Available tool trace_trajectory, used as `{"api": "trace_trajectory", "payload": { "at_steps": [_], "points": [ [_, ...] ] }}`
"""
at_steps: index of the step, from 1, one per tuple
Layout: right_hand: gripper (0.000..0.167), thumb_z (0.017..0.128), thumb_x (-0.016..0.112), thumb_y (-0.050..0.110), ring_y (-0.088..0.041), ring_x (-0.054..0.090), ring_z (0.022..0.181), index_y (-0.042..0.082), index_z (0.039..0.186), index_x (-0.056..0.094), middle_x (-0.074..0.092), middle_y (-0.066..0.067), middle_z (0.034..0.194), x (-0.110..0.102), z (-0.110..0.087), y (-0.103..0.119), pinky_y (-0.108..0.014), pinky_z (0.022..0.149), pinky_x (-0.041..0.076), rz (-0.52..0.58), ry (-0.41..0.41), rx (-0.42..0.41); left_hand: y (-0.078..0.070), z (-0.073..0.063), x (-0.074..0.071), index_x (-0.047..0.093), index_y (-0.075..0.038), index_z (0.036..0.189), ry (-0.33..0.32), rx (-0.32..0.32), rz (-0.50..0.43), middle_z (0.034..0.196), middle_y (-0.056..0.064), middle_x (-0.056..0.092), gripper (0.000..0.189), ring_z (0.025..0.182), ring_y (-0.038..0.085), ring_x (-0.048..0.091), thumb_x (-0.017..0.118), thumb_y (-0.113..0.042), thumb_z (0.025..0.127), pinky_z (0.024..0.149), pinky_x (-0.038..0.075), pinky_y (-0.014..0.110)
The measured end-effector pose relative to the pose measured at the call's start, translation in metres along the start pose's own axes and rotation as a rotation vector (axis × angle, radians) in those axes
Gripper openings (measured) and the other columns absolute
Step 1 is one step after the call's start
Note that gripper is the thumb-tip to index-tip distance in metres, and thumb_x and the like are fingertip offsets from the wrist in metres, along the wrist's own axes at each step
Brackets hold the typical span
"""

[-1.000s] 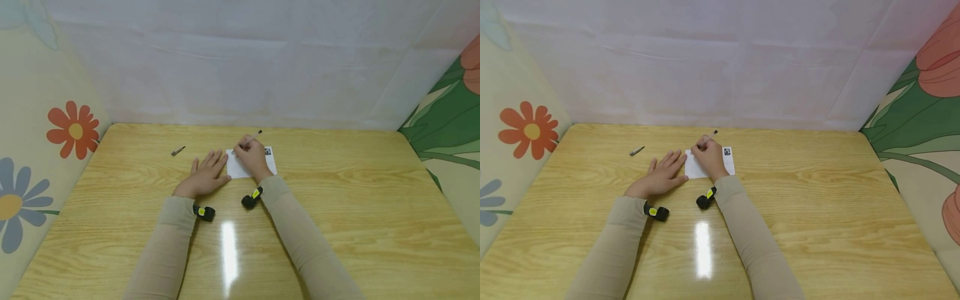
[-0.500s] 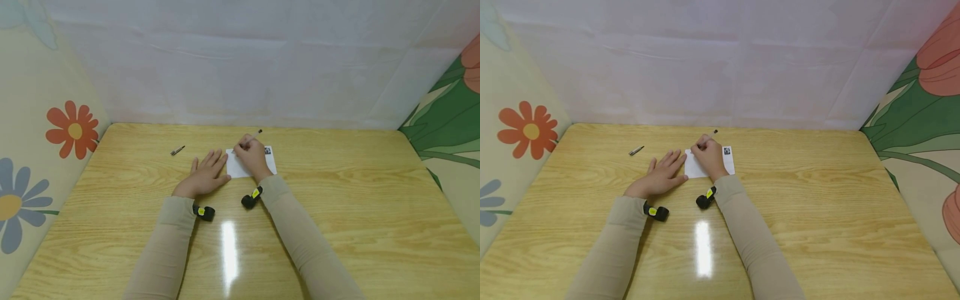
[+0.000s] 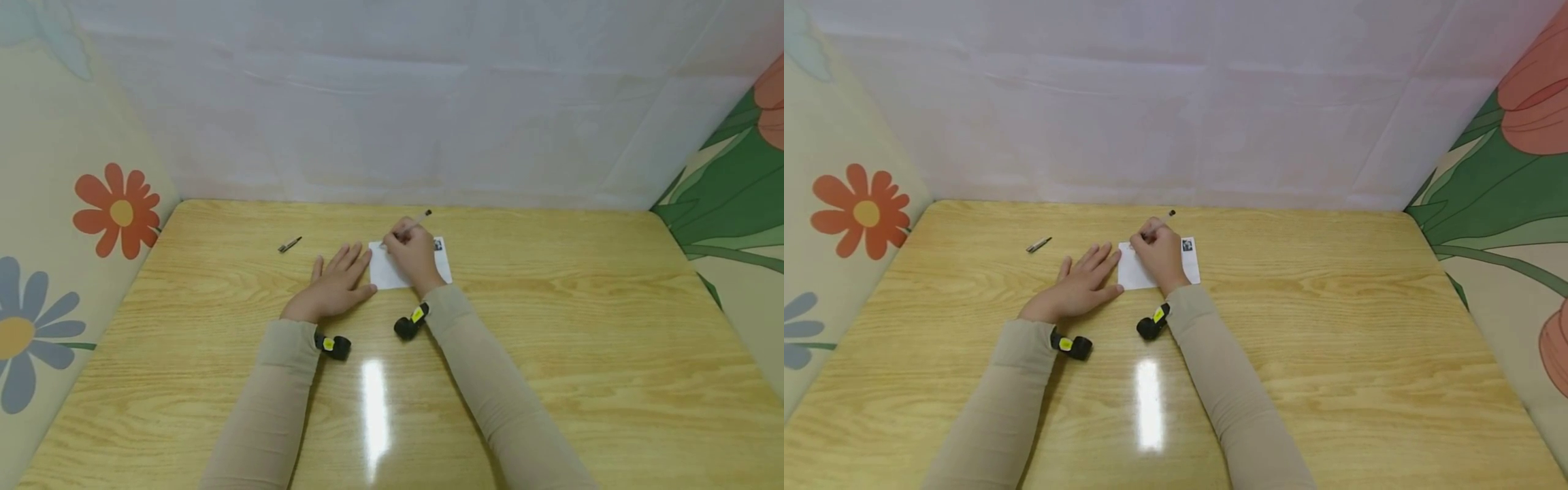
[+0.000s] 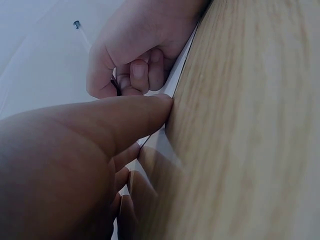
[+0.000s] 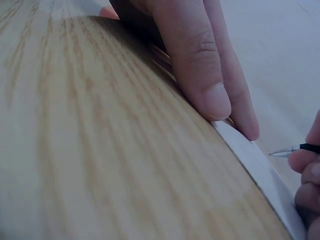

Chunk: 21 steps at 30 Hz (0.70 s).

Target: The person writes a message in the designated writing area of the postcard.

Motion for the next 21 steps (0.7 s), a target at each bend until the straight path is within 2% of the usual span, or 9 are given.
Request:
{"api": "trace_trajectory", "payload": {
  "at_steps": [6, 15, 21],
  "points": [
    [0.013, 0.091, 0.063, 0.006, -0.014, 0.058, 0.064, 0.006, 0.078, 0.066, 0.062, -0.004, 0.074, 0.0007, 0.0002, 0.0020, -0.023, 0.060, 0.045, 0.013, 0.023, -0.016, 0.0016, 0.0020, 0.0013, 0.008, -0.012, 0.164, 0.012, -0.015, 0.011, 0.170, 0.011, -0.008, 0.076, 0.155, 0.030, -0.015, 0.043, -0.046, 0.107, 0.116, -0.019, 0.060],
    [0.012, 0.090, 0.063, 0.004, -0.012, 0.057, 0.063, 0.004, 0.078, 0.068, 0.061, -0.003, 0.074, 0.0029, 0.0006, 0.0047, -0.022, 0.059, 0.045, 0.030, 0.048, -0.031, -0.0030, -0.0010, -0.0025, 0.011, -0.009, 0.163, 0.003, -0.007, 0.000, 0.170, 0.014, -0.004, 0.074, 0.155, 0.034, -0.012, 0.045, -0.043, 0.107, 0.116, -0.018, 0.063],
    [0.011, 0.088, 0.064, 0.004, -0.012, 0.057, 0.063, 0.005, 0.078, 0.067, 0.061, -0.003, 0.073, 0.0027, 0.0002, 0.0041, -0.021, 0.059, 0.045, 0.024, 0.047, -0.021, -0.0006, 0.0000, -0.0008, 0.010, -0.010, 0.164, 0.008, -0.002, -0.007, 0.170, 0.013, -0.006, 0.076, 0.155, 0.032, -0.014, 0.045, -0.046, 0.106, 0.116, -0.019, 0.062]
  ]
}}
Point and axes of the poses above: each hand's wrist, its own z-axis towards the middle knuckle, its own x-axis out of the palm, y = z × x, the point moved 7 cm from there along z, towards the middle knuckle
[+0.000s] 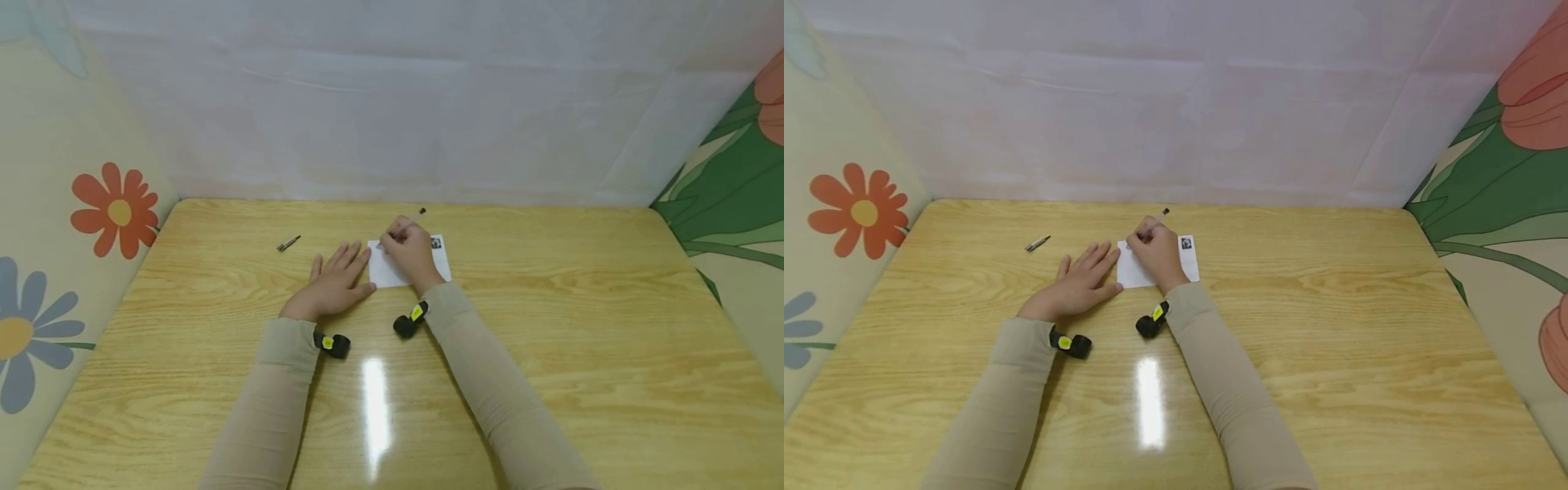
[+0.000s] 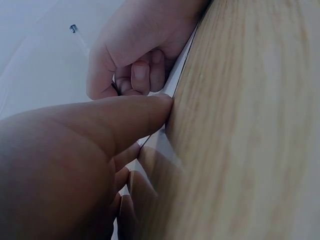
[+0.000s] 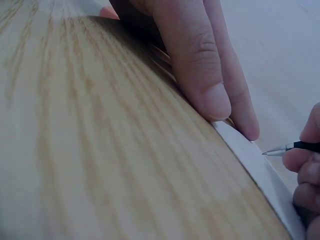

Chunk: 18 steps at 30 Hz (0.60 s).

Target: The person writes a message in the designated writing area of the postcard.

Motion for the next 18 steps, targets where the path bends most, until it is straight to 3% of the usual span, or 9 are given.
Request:
{"api": "trace_trajectory", "payload": {
  "at_steps": [18],
  "points": [
    [0.013, 0.090, 0.064, 0.005, -0.013, 0.057, 0.064, 0.005, 0.078, 0.066, 0.061, -0.004, 0.075, -0.0003, -0.0001, -0.0030, -0.023, 0.059, 0.045, 0.004, -0.011, 0.013, 0.0004, 0.0000, 0.0005, 0.009, -0.011, 0.164, 0.000, -0.015, 0.009, 0.170, 0.012, -0.006, 0.075, 0.155, 0.032, -0.014, 0.045, -0.044, 0.107, 0.116, -0.019, 0.061]
  ]
}}
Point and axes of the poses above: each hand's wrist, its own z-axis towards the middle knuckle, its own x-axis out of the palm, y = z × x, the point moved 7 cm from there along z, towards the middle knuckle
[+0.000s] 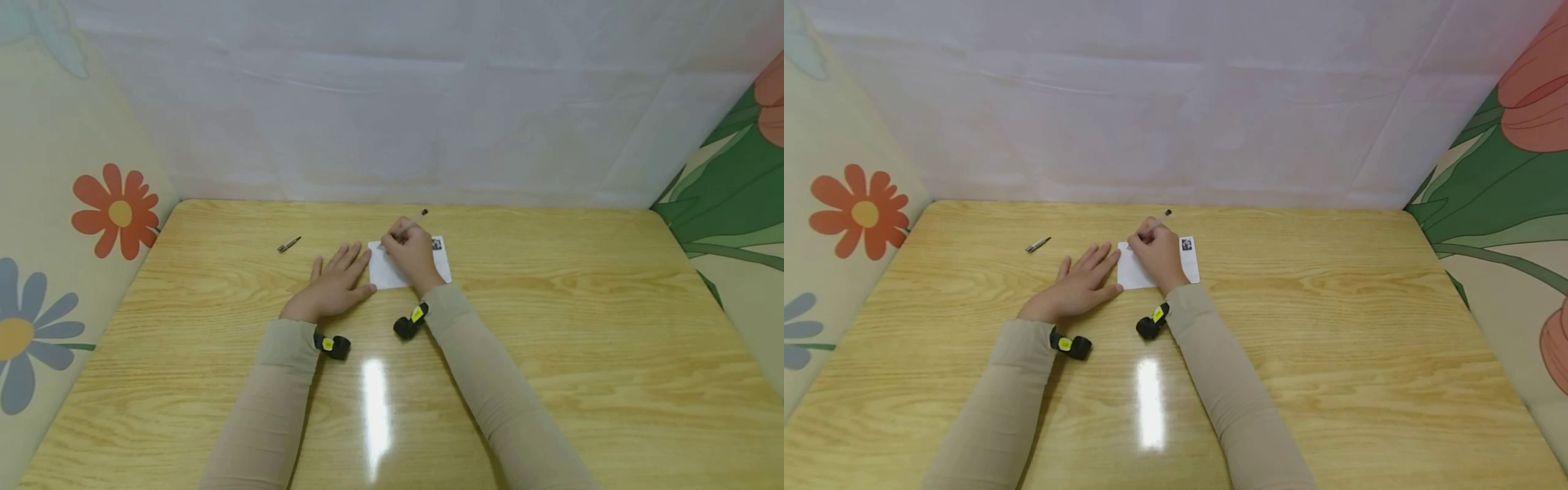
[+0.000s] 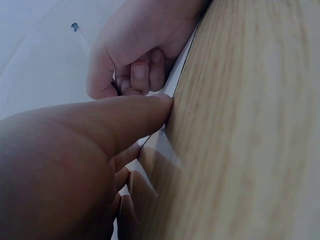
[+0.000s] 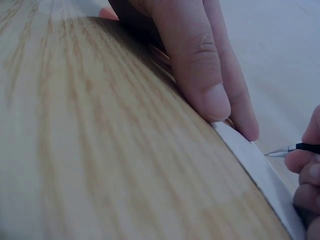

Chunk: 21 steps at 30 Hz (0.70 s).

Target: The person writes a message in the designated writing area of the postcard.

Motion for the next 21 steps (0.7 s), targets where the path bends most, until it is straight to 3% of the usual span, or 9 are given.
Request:
{"api": "trace_trajectory", "payload": {
  "at_steps": [21],
  "points": [
    [0.013, 0.090, 0.064, 0.004, -0.014, 0.057, 0.064, 0.005, 0.077, 0.066, 0.061, -0.004, 0.075, -0.0006, -0.0006, 0.0019, -0.023, 0.059, 0.045, -0.004, -0.003, -0.005, -0.0027, -0.0007, -0.0021, 0.009, -0.010, 0.164, -0.001, -0.006, 0.009, 0.170, 0.014, -0.005, 0.075, 0.155, 0.034, -0.012, 0.047, -0.041, 0.107, 0.116, -0.018, 0.063]
  ]
}}
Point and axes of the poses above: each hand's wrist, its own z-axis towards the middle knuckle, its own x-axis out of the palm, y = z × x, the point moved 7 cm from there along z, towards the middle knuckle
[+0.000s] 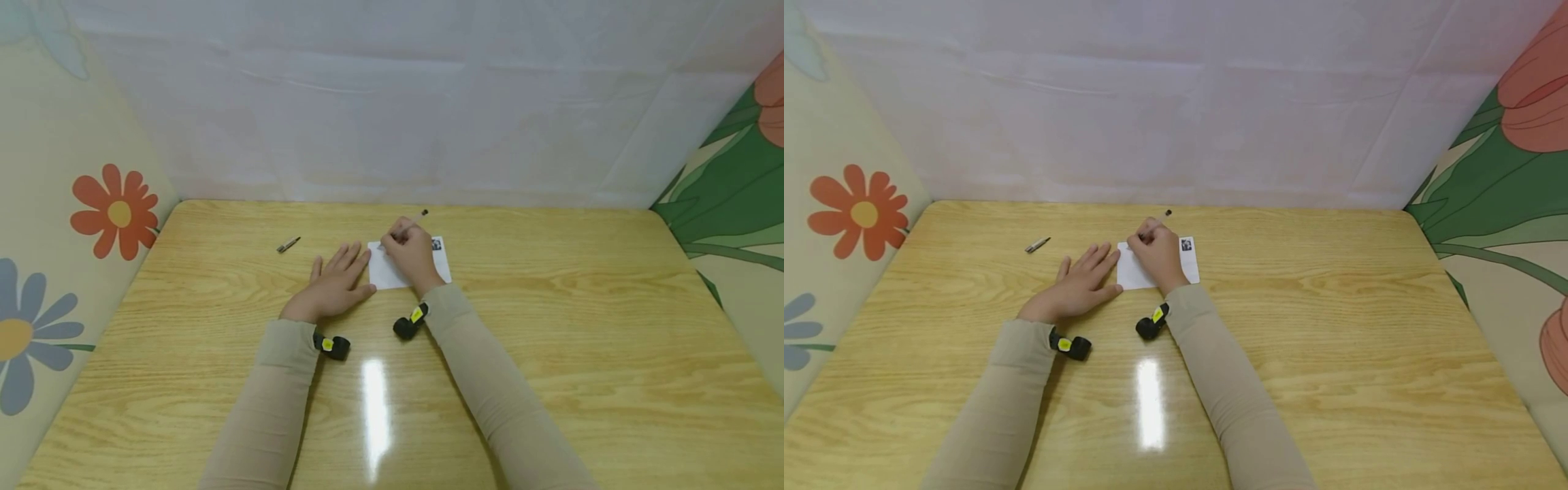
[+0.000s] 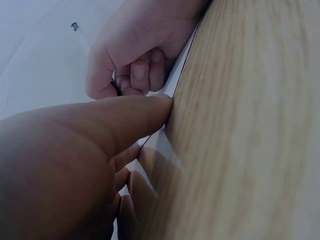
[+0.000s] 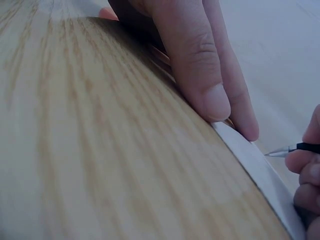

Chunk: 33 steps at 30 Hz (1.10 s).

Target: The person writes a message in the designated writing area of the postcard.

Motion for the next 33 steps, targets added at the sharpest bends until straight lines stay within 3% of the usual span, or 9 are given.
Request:
{"api": "trace_trajectory", "payload": {
  "at_steps": [16, 33],
  "points": [
    [0.012, 0.088, 0.063, 0.003, -0.012, 0.054, 0.067, 0.005, 0.076, 0.063, 0.059, -0.003, 0.075, 0.0020, -0.0006, 0.0021, -0.022, 0.061, 0.043, 0.013, 0.031, -0.001, 0.0003, -0.0001, 0.0003, 0.010, -0.010, 0.164, -0.002, 0.002, 0.009, 0.170, 0.014, -0.004, 0.075, 0.155, 0.034, -0.012, 0.047, -0.041, 0.107, 0.116, -0.017, 0.063],
    [0.015, 0.087, 0.064, 0.003, -0.013, 0.052, 0.062, 0.005, 0.073, 0.063, 0.058, -0.004, 0.069, -0.0017, 0.0004, 0.0012, -0.023, 0.058, 0.042, -0.006, -0.022, -0.051, 0.0026, 0.0016, 0.0025, 0.010, -0.011, 0.164, -0.007, 0.012, -0.014, 0.170, 0.013, -0.004, 0.076, 0.155, 0.032, -0.013, 0.045, -0.045, 0.106, 0.117, -0.018, 0.061]
  ]
}}
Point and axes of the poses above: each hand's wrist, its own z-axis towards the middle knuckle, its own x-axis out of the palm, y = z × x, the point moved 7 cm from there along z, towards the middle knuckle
